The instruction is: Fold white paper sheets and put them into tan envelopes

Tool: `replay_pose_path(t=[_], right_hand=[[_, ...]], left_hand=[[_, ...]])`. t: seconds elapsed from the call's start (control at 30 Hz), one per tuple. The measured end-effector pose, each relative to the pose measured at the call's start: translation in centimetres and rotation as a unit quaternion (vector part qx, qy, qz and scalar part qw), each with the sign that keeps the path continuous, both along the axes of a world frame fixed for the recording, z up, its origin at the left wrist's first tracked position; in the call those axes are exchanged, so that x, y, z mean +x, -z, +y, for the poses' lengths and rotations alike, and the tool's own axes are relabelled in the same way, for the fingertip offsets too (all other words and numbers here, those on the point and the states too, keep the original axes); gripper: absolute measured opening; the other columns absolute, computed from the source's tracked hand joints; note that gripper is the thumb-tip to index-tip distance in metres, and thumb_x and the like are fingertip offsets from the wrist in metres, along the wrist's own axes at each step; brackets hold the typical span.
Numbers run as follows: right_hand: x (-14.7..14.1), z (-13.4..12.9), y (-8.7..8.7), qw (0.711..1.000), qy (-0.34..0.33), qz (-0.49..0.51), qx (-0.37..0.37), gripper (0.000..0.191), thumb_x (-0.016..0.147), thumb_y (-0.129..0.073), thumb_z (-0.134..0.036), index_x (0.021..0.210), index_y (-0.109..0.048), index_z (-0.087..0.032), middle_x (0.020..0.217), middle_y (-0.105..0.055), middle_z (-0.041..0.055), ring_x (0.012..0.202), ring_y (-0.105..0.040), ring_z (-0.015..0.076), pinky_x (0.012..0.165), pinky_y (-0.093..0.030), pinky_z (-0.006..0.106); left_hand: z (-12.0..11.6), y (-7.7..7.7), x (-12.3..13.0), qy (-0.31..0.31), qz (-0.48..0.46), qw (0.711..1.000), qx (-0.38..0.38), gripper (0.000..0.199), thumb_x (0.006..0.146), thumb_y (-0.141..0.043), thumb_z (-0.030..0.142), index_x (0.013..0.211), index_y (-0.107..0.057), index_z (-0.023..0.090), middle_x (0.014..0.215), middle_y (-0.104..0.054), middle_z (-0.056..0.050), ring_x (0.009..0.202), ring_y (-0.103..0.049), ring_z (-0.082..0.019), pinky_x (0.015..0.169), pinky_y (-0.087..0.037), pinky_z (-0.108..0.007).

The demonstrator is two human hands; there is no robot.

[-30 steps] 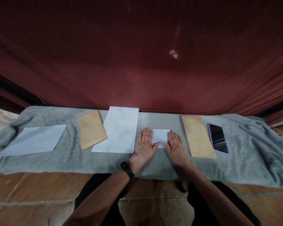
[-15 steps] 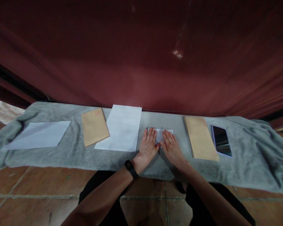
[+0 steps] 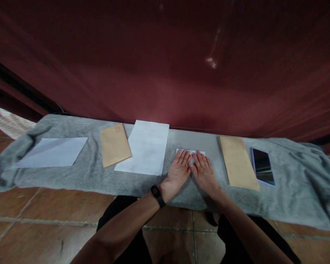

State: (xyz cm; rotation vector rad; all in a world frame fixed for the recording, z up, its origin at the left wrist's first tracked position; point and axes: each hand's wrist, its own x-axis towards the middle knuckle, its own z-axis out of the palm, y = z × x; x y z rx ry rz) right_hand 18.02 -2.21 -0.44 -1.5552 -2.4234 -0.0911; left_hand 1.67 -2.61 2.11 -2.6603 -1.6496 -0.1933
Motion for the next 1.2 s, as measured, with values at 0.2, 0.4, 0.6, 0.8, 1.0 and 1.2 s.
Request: replay_pose_path(t=[0.2, 0.4, 0.6, 0.8, 1.0, 1.2], right_hand=[[0.9, 0.4, 0.5, 1.0, 0.025, 0.009, 0.007, 0.06, 0.107, -0.033, -0.039, 0.156, -0.034, -0.004, 0.161, -0.035, 0.0226, 0.149, -0.033, 0.0328, 0.117, -0.031, 0.054], [1.6, 0.5, 1.0, 0.999, 0.037, 0.018, 0.026, 0.065, 0.107, -0.027, -0.046, 0.156, -0.033, -0.003, 0.16, -0.036, 0.023, 0.148, -0.034, 0.0335, 0.117, -0.03, 0.054], [2.0, 0.3, 0.8, 0.998, 0.053, 0.0, 0.028, 0.066, 0.108, -0.025, -0.046, 0.155, -0.032, 0.0, 0.159, -0.037, 0.023, 0.147, -0.036, 0.0337, 0.118, -0.029, 0.052], [2.6, 0.0, 0.5, 0.997, 0.068, -0.01, 0.023, 0.062, 0.108, -0.027, -0.041, 0.155, -0.033, -0.001, 0.16, -0.037, 0.0221, 0.149, -0.034, 0.0322, 0.119, -0.028, 0.051], [3.0, -0.1, 0.4, 0.996, 0.089, 0.009, 0.014, 0.057, 0.108, -0.027, -0.035, 0.155, -0.036, -0.003, 0.158, -0.041, 0.0198, 0.148, -0.036, 0.0304, 0.119, -0.03, 0.051], [2.3, -0.2, 0.0, 0.994, 0.089, 0.054, 0.013, 0.057, 0.107, -0.028, -0.033, 0.154, -0.036, -0.003, 0.16, -0.037, 0.0201, 0.15, -0.032, 0.0306, 0.12, -0.03, 0.052]], left_hand=[[0.1, 0.2, 0.0, -0.006, 0.01, 1.0, 0.003, 0.055, 0.102, -0.033, 0.032, 0.151, -0.044, 0.007, 0.16, -0.04, -0.016, 0.154, -0.025, -0.025, 0.13, -0.012, -0.048], [0.0, 0.6, -0.5, -0.01, -0.006, 1.0, 0.01, 0.056, 0.104, -0.038, 0.036, 0.152, -0.04, 0.009, 0.161, -0.038, -0.016, 0.151, -0.031, -0.026, 0.128, -0.018, -0.048], [-0.1, 1.2, -1.2, -0.055, -0.038, 0.998, 0.016, 0.063, 0.104, -0.036, 0.043, 0.154, -0.035, 0.006, 0.163, -0.033, -0.018, 0.154, -0.025, -0.027, 0.125, -0.025, -0.045], [0.2, 1.3, -1.6, -0.106, -0.04, 0.994, 0.006, 0.068, 0.103, -0.034, 0.047, 0.154, -0.033, 0.002, 0.162, -0.032, -0.021, 0.153, -0.026, -0.028, 0.125, -0.024, -0.047], [0.5, 1.1, -2.3, -0.147, -0.035, 0.988, 0.026, 0.063, 0.103, -0.033, 0.039, 0.153, -0.034, 0.0, 0.16, -0.035, -0.023, 0.152, -0.027, -0.03, 0.126, -0.021, -0.05], [0.2, 0.7, -0.5, -0.062, -0.076, 0.994, 0.047, 0.056, 0.103, -0.031, 0.03, 0.154, -0.035, 0.005, 0.163, -0.034, -0.017, 0.155, -0.022, -0.026, 0.127, -0.019, -0.048]])
